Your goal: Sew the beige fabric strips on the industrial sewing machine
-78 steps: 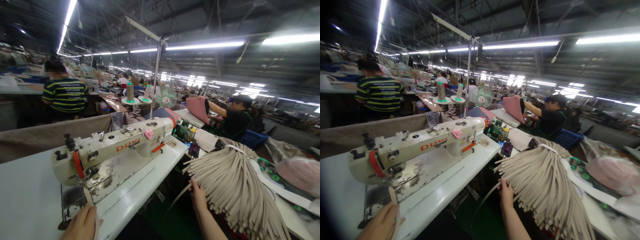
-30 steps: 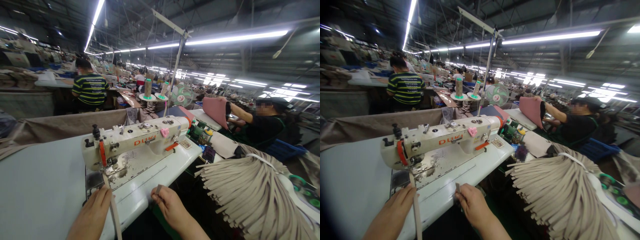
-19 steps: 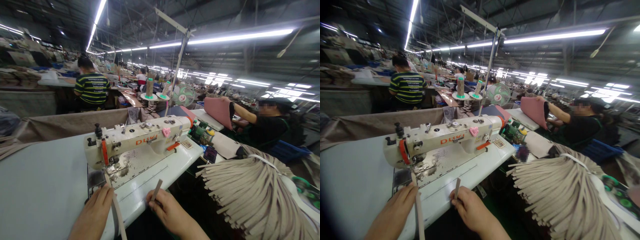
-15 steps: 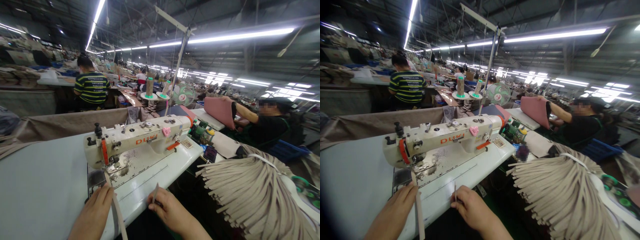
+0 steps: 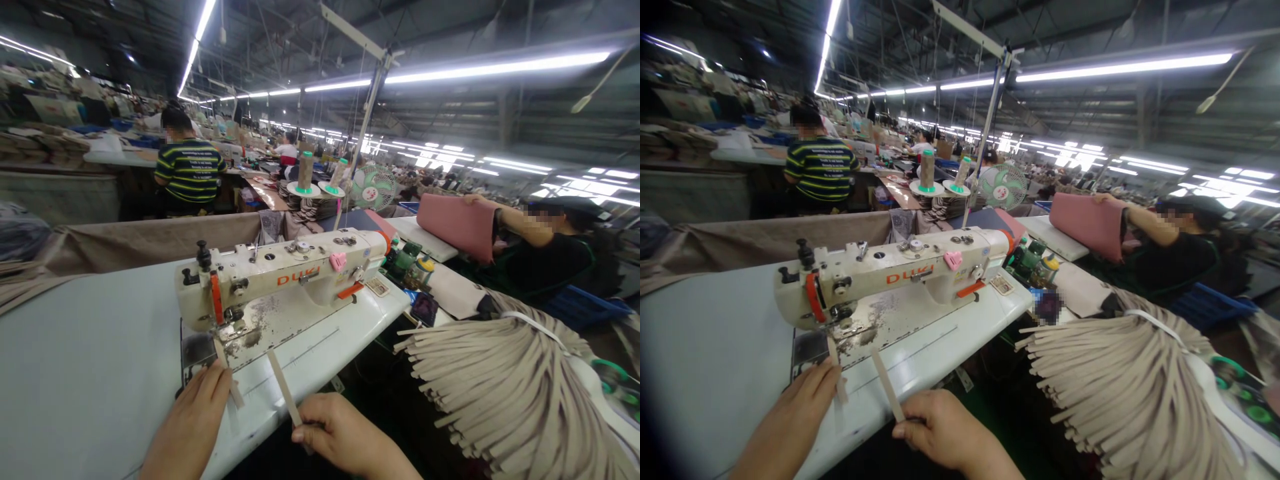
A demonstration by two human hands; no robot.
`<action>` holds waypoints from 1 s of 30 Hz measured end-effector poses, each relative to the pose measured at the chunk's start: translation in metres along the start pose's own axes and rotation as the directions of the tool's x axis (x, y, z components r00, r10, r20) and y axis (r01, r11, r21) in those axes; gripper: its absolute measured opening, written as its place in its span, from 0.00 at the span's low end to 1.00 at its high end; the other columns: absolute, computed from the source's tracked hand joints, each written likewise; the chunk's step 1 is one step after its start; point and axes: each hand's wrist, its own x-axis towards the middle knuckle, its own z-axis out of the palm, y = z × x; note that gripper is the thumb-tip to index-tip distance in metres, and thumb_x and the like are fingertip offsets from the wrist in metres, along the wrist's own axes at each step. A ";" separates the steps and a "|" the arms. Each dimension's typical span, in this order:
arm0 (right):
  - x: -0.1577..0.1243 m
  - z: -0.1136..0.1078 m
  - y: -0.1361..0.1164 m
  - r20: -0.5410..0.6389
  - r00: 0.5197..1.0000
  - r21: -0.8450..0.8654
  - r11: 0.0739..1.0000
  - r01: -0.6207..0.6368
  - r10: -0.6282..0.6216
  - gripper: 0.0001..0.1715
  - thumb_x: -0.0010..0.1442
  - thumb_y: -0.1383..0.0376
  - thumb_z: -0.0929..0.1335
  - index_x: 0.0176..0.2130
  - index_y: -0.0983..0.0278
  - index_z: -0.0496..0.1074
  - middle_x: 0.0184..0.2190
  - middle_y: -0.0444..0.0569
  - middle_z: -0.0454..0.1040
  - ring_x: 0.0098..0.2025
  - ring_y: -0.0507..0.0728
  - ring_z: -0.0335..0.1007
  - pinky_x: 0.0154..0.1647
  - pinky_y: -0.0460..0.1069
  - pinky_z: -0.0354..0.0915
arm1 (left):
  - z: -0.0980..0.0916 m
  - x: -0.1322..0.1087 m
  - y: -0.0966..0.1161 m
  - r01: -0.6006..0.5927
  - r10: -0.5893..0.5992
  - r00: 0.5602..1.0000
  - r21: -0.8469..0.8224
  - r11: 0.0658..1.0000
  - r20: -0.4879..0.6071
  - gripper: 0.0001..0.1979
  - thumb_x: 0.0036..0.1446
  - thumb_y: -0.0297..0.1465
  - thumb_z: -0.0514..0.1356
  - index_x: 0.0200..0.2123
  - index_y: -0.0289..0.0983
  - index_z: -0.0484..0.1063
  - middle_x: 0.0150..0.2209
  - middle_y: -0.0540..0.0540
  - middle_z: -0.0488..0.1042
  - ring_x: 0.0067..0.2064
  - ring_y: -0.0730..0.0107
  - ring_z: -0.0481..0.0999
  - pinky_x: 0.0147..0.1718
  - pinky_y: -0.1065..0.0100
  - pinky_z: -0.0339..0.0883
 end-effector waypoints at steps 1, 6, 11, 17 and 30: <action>0.001 0.001 -0.001 0.013 1.000 -0.002 1.000 -0.005 0.005 0.21 0.71 0.49 0.66 0.36 0.60 0.77 0.29 0.43 0.76 0.33 0.52 0.73 0.36 0.44 0.66 | -0.001 0.001 0.001 0.005 -0.005 1.000 -0.004 1.000 -0.002 0.24 0.61 0.14 0.50 0.54 0.34 0.74 0.59 0.36 0.72 0.60 0.51 0.72 0.61 0.53 0.70; 0.004 0.006 -0.003 0.023 0.999 0.014 1.000 -0.024 0.024 0.13 0.70 0.56 0.68 0.37 0.59 0.77 0.28 0.41 0.74 0.31 0.52 0.70 0.33 0.43 0.65 | -0.002 0.003 0.002 -0.014 0.013 0.999 -0.029 0.999 -0.040 0.19 0.64 0.18 0.53 0.55 0.33 0.73 0.58 0.36 0.72 0.58 0.50 0.72 0.59 0.53 0.70; 0.009 0.014 -0.001 0.027 0.999 -0.013 1.000 -0.028 0.028 0.10 0.68 0.61 0.70 0.34 0.61 0.74 0.29 0.40 0.72 0.31 0.51 0.68 0.34 0.44 0.63 | -0.005 0.009 0.005 0.000 -0.001 0.999 -0.018 1.000 -0.049 0.14 0.68 0.24 0.55 0.54 0.31 0.73 0.56 0.34 0.73 0.58 0.48 0.73 0.58 0.50 0.71; 0.015 0.024 0.012 0.062 0.997 -0.031 0.998 -0.054 0.055 0.17 0.71 0.57 0.65 0.31 0.60 0.69 0.28 0.42 0.71 0.31 0.53 0.68 0.34 0.46 0.64 | -0.021 0.019 0.013 0.098 -0.096 0.993 -0.018 0.995 0.072 0.23 0.62 0.14 0.49 0.57 0.32 0.70 0.57 0.37 0.75 0.59 0.55 0.75 0.62 0.54 0.69; 0.024 0.034 0.029 0.030 0.996 0.014 0.997 -0.079 0.078 0.21 0.70 0.49 0.64 0.37 0.58 0.77 0.34 0.49 0.80 0.37 0.59 0.76 0.41 0.49 0.71 | -0.026 0.035 -0.002 0.343 -0.330 0.939 -0.254 0.904 0.093 0.23 0.63 0.17 0.49 0.57 0.36 0.71 0.61 0.41 0.75 0.69 0.56 0.66 0.72 0.44 0.52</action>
